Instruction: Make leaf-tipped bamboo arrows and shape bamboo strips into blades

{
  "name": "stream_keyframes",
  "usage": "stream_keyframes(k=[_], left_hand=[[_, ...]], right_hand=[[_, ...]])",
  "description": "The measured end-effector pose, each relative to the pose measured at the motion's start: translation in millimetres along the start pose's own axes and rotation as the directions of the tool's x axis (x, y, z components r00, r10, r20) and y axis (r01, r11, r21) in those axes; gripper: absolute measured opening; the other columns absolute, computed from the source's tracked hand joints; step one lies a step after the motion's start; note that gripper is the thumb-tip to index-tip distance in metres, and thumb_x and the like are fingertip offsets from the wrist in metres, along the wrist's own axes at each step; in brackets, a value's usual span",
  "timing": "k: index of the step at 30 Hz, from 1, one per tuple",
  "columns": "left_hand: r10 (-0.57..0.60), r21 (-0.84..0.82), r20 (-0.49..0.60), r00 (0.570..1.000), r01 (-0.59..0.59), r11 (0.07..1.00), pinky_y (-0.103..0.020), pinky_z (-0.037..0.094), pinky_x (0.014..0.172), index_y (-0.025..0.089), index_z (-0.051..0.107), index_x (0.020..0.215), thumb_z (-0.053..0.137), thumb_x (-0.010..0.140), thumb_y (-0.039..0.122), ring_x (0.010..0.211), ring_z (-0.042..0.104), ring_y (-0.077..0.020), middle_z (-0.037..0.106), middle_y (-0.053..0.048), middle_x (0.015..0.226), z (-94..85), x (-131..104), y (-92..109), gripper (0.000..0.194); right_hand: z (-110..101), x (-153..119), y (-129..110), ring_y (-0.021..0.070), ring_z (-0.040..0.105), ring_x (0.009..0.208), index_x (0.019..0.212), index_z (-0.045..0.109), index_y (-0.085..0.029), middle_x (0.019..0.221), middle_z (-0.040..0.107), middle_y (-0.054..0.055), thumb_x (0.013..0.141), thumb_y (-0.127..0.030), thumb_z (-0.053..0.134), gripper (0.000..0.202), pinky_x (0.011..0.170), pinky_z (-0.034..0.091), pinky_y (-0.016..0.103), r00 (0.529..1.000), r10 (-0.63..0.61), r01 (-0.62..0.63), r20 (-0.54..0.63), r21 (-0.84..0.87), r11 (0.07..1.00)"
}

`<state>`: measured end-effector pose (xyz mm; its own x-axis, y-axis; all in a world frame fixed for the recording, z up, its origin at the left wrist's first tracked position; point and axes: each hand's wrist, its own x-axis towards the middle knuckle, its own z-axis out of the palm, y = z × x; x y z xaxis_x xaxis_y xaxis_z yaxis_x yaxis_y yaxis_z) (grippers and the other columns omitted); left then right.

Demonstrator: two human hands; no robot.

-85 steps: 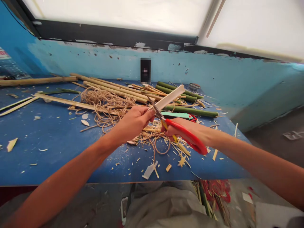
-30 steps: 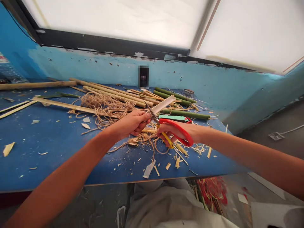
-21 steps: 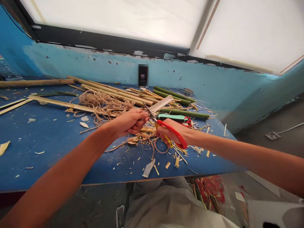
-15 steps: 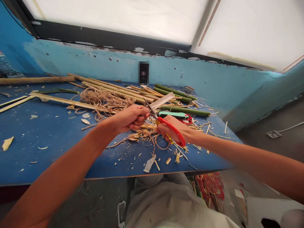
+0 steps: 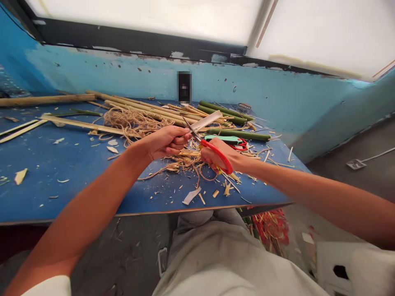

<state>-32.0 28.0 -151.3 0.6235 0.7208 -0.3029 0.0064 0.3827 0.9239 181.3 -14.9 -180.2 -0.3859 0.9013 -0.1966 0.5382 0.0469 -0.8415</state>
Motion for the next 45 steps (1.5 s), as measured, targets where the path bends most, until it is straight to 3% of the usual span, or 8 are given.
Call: stream_keyframes(k=[9,15,21,24,27,30,39,45], left_hand=[[0.037,0.074,-0.054,0.998,-0.033,0.997,-0.009,0.022,0.027,0.015,0.055,0.071,0.051,0.096,0.027,0.036,0.014,-0.0028,0.022,0.009,0.052,-0.7,1,-2,0.028],[0.037,0.103,-0.118,0.992,-0.025,0.994,-0.010,0.023,0.028,0.016,0.054,0.071,0.055,0.097,0.032,0.035,0.018,-0.0028,0.025,0.009,0.051,-1.2,1,-8,0.030],[-0.020,0.055,-0.062,0.998,0.024,0.998,-0.009,0.020,0.027,0.016,0.052,0.068,0.054,0.096,0.028,0.036,0.017,-0.0029,0.023,0.009,0.052,-2.3,2,-8,0.030],[-0.059,0.012,-0.008,0.998,0.059,0.998,-0.009,0.019,0.026,0.016,0.052,0.066,0.051,0.096,0.028,0.036,0.013,-0.0027,0.020,0.009,0.054,-5.5,2,-6,0.033],[-0.076,-0.034,0.035,0.996,0.078,0.996,-0.008,0.019,0.026,0.016,0.053,0.067,0.049,0.097,0.027,0.036,0.010,-0.0029,0.018,0.009,0.055,-9.7,2,-6,0.032],[-0.081,-0.064,0.071,0.994,0.086,0.994,-0.008,0.021,0.025,0.015,0.054,0.070,0.048,0.097,0.027,0.037,0.008,-0.0031,0.017,0.010,0.055,-12.2,2,-5,0.030],[-0.068,-0.041,0.081,0.994,0.072,0.997,-0.009,0.019,0.024,0.018,0.046,0.070,0.038,0.101,0.027,0.038,0.003,-0.0048,0.015,0.011,0.052,-5.5,1,-2,0.033],[-0.006,0.059,0.011,1.000,0.005,0.998,-0.010,0.021,0.028,0.017,0.051,0.073,0.051,0.098,0.033,0.038,0.011,-0.0037,0.020,0.011,0.052,-1.0,-2,-4,0.030]], right_hand=[[-3,-9,-19,0.0100,0.048,0.042,0.060,0.053,-0.019,0.052,0.053,-0.001,0.085,-0.038,0.057,0.031,0.039,0.037,0.024,0.999,0.020,-0.021,0.039,0.032,0.999],[-17,-9,-23,0.0141,0.058,0.051,0.070,0.060,-0.018,0.062,0.062,0.003,0.092,-0.043,0.053,0.034,0.048,0.046,0.026,0.982,-0.008,-0.011,0.188,0.101,0.995],[-26,-2,-15,0.0169,0.064,0.059,0.083,0.064,-0.019,0.070,0.068,0.004,0.094,-0.041,0.053,0.027,0.051,0.052,0.028,0.945,-0.055,0.005,0.323,0.155,0.988],[-21,-3,-22,0.0150,0.061,0.053,0.076,0.061,-0.019,0.062,0.065,0.003,0.094,-0.036,0.050,0.027,0.046,0.048,0.025,0.964,-0.002,-0.009,0.265,0.043,0.999],[-11,-4,-26,0.0114,0.053,0.041,0.068,0.058,-0.019,0.054,0.060,0.001,0.092,-0.040,0.050,0.033,0.036,0.038,0.023,0.989,0.087,-0.079,0.121,-0.071,0.994],[-2,-4,-18,0.0111,0.051,0.038,0.064,0.056,-0.019,0.052,0.058,0.001,0.089,-0.042,0.051,0.035,0.033,0.036,0.023,0.996,0.080,-0.074,0.049,-0.100,0.992],[7,-2,6,0.0135,0.052,0.037,0.058,0.046,-0.021,0.048,0.050,0.000,0.086,-0.040,0.052,0.034,0.031,0.037,0.023,0.998,0.059,-0.060,-0.028,-0.039,0.997],[5,-5,4,0.0127,0.052,0.041,0.063,0.052,-0.020,0.054,0.054,0.000,0.087,-0.039,0.052,0.030,0.037,0.042,0.025,0.999,0.043,-0.043,0.005,-0.002,0.999]])
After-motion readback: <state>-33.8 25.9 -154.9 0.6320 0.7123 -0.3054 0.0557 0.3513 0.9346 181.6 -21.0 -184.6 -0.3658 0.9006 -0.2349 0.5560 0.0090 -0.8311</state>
